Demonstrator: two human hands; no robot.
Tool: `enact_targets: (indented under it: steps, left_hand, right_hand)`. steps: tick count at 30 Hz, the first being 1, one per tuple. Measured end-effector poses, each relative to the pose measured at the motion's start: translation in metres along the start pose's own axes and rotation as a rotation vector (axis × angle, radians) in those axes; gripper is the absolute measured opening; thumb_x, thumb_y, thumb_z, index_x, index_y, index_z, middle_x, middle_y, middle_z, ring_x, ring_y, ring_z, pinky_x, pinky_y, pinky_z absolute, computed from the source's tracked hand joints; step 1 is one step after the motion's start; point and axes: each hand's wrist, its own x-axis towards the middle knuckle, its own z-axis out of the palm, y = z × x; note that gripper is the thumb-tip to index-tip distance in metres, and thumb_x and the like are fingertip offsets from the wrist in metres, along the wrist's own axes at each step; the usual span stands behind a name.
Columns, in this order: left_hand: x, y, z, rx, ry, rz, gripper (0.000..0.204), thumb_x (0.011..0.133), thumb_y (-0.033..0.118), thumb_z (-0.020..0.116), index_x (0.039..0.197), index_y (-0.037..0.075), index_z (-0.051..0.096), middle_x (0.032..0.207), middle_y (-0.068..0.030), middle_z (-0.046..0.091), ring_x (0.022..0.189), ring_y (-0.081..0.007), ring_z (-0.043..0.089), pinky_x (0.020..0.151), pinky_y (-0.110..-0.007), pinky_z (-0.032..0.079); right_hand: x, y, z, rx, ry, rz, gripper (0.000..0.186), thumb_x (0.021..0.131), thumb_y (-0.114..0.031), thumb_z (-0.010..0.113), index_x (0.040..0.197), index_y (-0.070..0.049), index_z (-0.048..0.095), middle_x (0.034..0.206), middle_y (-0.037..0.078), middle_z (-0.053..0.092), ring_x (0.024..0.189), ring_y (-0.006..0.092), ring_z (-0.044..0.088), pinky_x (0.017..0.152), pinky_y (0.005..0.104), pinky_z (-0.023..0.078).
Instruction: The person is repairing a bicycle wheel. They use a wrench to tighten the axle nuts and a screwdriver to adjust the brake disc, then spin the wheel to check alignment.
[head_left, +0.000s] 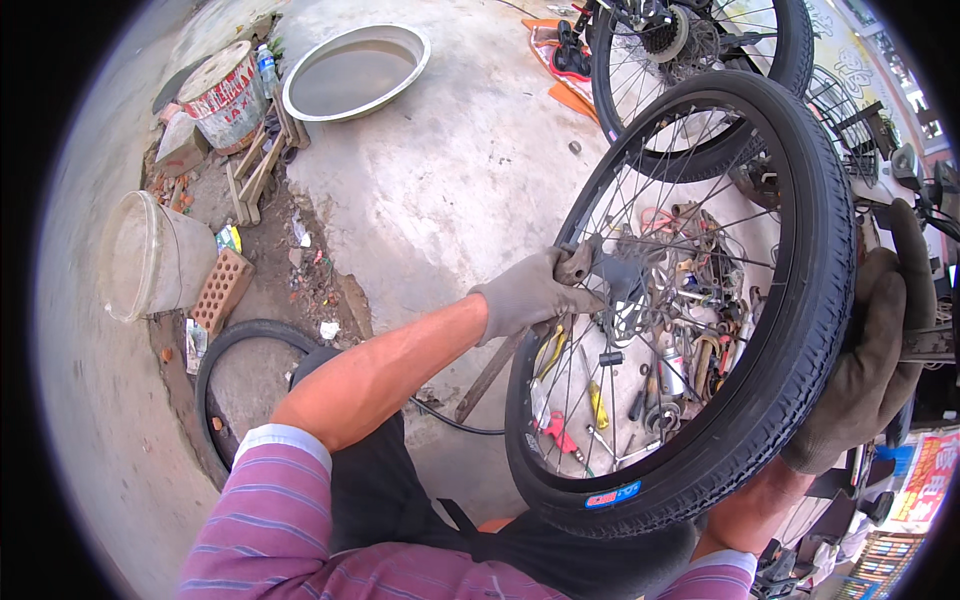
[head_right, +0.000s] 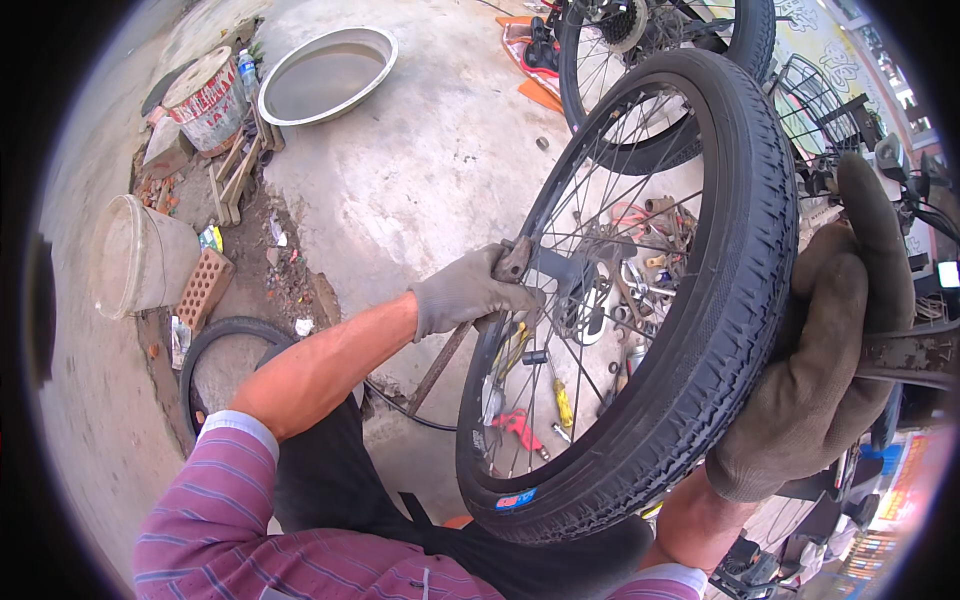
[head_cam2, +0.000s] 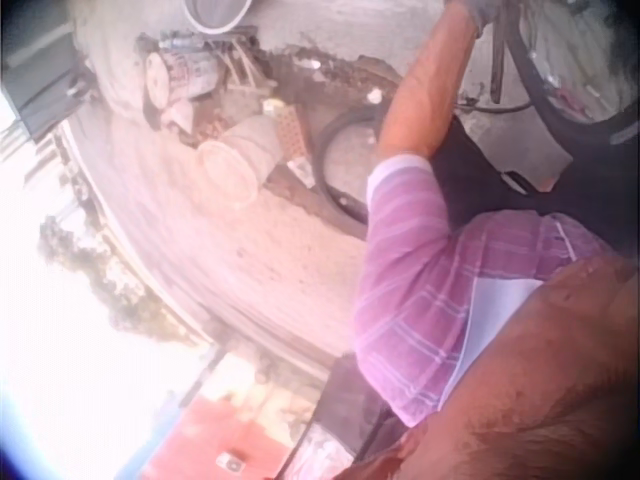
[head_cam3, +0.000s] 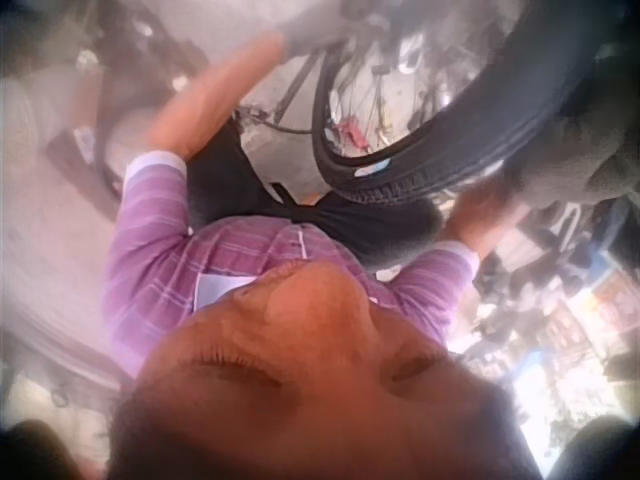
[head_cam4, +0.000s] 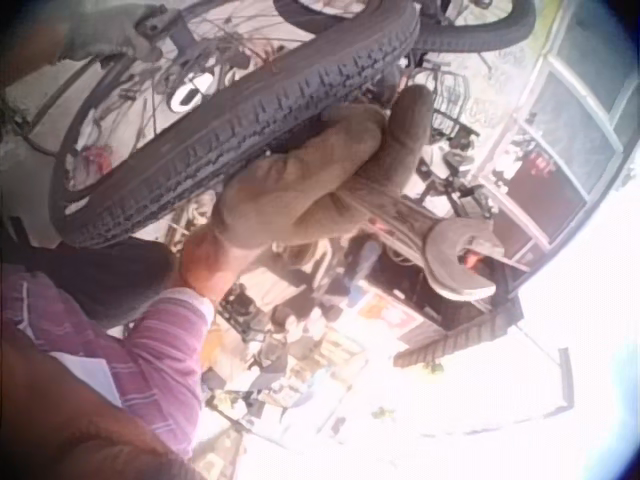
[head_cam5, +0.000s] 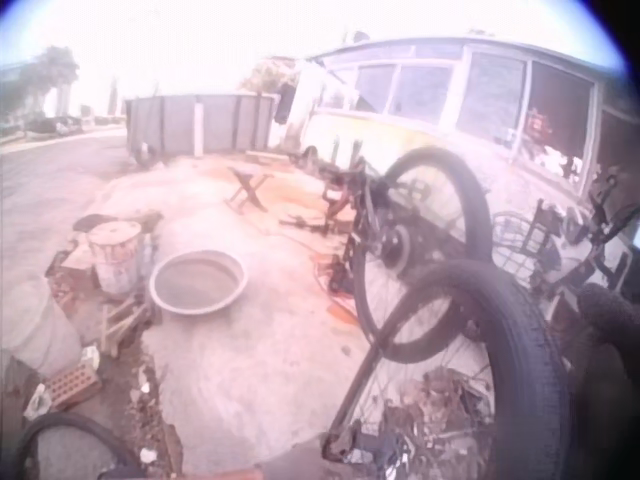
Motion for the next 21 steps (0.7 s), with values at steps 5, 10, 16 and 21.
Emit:
enact_targets:
  steps: [5, 10, 16, 21]
  left_hand:
    - [-0.019, 0.027, -0.039, 0.217, 0.193, -0.078, 0.065, 0.081, 0.033, 0.088, 0.124, -0.005, 0.058, 0.083, -0.0039, 0.059, 0.057, -0.0068, 0.049, 0.043, -0.023, 0.037]
    - [-0.023, 0.017, -0.027, 0.213, 0.12, 0.072, 0.067, 0.084, 0.038, 0.085, 0.128, -0.003, 0.055, 0.085, -0.0068, 0.059, 0.066, -0.0148, 0.057, 0.057, -0.032, 0.049]
    - [-0.015, 0.023, -0.009, 0.377, 0.314, 0.182, 0.056, 0.084, 0.036, 0.081, 0.119, 0.0, 0.055, 0.096, -0.0151, 0.065, 0.089, -0.0256, 0.065, 0.084, -0.038, 0.052]
    - [0.001, 0.016, 0.013, 0.382, 0.307, 0.323, 0.057, 0.085, 0.035, 0.08, 0.121, 0.0, 0.054, 0.099, -0.0182, 0.068, 0.094, -0.0289, 0.07, 0.085, -0.039, 0.055]
  right_hand:
    - [0.019, 0.004, 0.013, -0.808, -0.206, -0.176, 0.036, 0.107, -0.005, 0.048, 0.14, 0.001, 0.062, 0.132, 0.014, 0.07, 0.117, 0.0189, 0.068, 0.098, 0.0323, 0.054]
    - [0.025, 0.03, 0.015, -0.661, -0.428, 0.071, 0.037, 0.103, -0.015, 0.056, 0.136, 0.0, 0.065, 0.104, 0.015, 0.074, 0.099, 0.02, 0.069, 0.089, 0.0345, 0.053]
    - [0.032, 0.009, 0.011, -0.09, 0.119, 0.203, 0.037, 0.11, -0.015, 0.044, 0.137, -0.002, 0.066, 0.098, 0.001, 0.071, 0.057, -0.0044, 0.038, 0.047, 0.0156, 0.023]
    - [0.064, 0.0, 0.039, -0.384, -0.159, -0.078, 0.035, 0.11, -0.018, 0.05, 0.136, -0.002, 0.067, 0.107, 0.004, 0.074, 0.074, 0.0021, 0.057, 0.065, 0.0195, 0.043]
